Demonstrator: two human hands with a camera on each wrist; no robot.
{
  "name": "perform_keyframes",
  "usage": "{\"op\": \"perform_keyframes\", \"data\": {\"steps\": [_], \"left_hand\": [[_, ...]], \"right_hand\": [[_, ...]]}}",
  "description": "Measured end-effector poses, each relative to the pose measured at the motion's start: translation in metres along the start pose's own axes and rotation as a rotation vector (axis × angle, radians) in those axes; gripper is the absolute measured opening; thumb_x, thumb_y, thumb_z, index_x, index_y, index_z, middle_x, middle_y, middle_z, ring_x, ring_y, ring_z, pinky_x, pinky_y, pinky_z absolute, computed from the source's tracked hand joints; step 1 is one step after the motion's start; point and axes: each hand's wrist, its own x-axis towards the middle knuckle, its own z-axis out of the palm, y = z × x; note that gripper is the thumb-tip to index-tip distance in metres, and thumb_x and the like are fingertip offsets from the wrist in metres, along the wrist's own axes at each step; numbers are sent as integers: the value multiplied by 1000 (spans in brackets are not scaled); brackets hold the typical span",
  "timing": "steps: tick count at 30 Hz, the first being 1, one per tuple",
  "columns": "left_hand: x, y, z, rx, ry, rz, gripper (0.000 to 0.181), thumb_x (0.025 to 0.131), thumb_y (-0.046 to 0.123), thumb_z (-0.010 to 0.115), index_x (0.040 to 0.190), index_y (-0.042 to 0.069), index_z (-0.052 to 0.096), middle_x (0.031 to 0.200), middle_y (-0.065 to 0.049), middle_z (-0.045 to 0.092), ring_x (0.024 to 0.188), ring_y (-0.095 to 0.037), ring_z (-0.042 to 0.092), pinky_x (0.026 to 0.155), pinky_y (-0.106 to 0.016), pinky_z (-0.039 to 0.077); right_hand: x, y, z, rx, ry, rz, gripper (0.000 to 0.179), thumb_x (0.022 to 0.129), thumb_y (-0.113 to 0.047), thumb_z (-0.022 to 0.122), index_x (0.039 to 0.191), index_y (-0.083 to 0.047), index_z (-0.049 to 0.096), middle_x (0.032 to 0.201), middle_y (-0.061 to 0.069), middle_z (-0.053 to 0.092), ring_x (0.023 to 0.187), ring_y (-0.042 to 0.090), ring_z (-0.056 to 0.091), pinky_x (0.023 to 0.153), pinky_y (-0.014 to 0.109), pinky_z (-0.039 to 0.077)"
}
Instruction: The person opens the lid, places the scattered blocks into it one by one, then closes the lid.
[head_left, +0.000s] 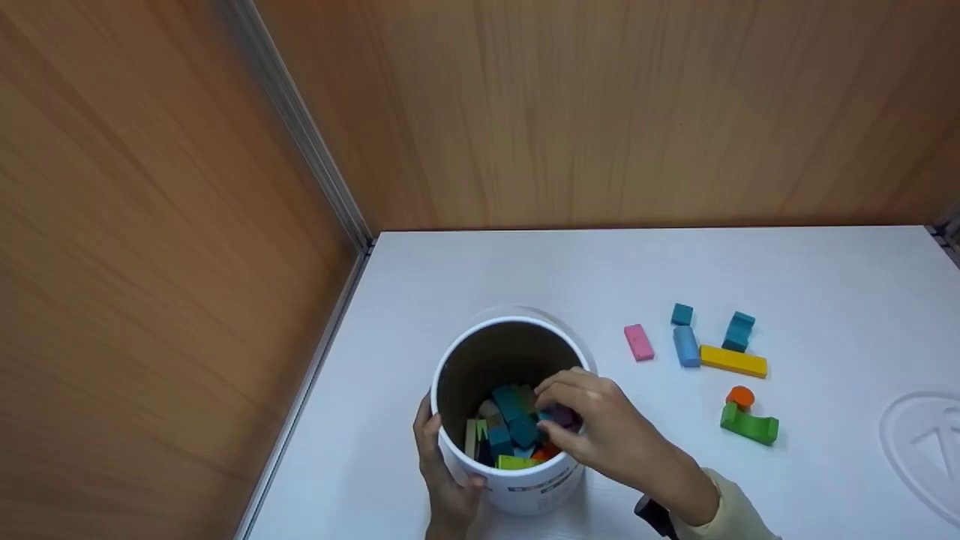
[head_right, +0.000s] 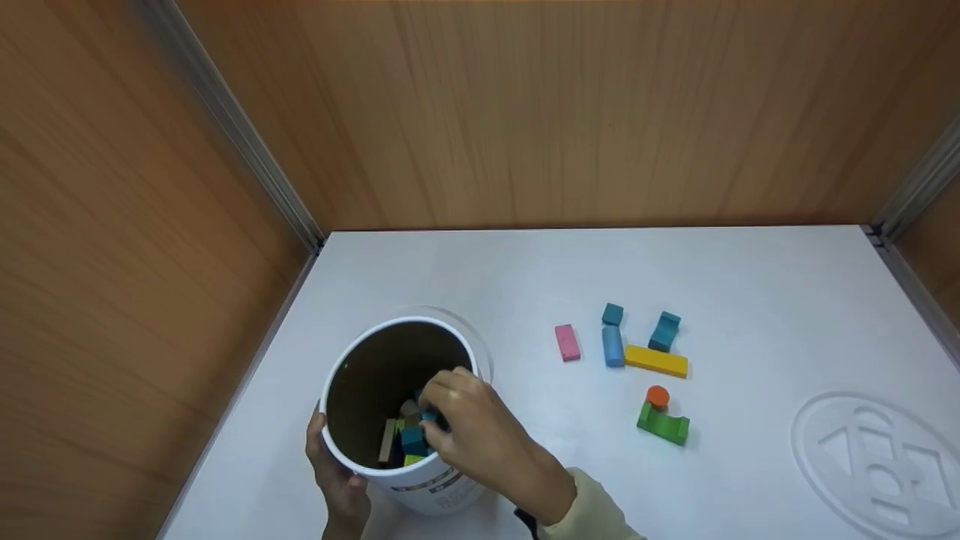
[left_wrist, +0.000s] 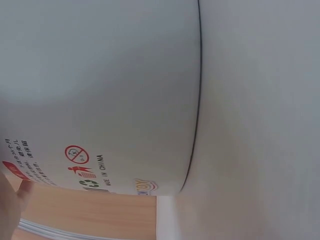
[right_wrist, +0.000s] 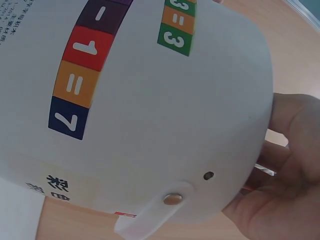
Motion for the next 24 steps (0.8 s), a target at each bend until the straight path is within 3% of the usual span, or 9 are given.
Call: {"op": "perform_keyframes", "data": {"steps": [8,16,24], "left_hand": [[0,-3,0,8,6,11,81,90,61,46,137,-1,23,146,-28,23,132,-35,30,110,-34,28],[-2,0,-2,24,3,-17,82,90,62,46,137,-1,24,147,-26,22,132,-34,30,108,-37,32],[0,1,1,32,3,-22,80,90,62,45,137,1,24,147,-25,24,132,-35,31,109,-39,29]], "right_hand": [[1,-1,0,22,-12,13,16,80,-6,74,94,-13,68,104,-4,64,98,11,58,84,27,53],[0,0,3,33,-17,16,16,80,-6,74,95,-12,69,104,-4,64,96,11,58,84,25,52],[-2,3,5,35,45,-31,19,79,-4,75,93,-14,67,96,-6,63,87,9,57,77,21,54]]}}
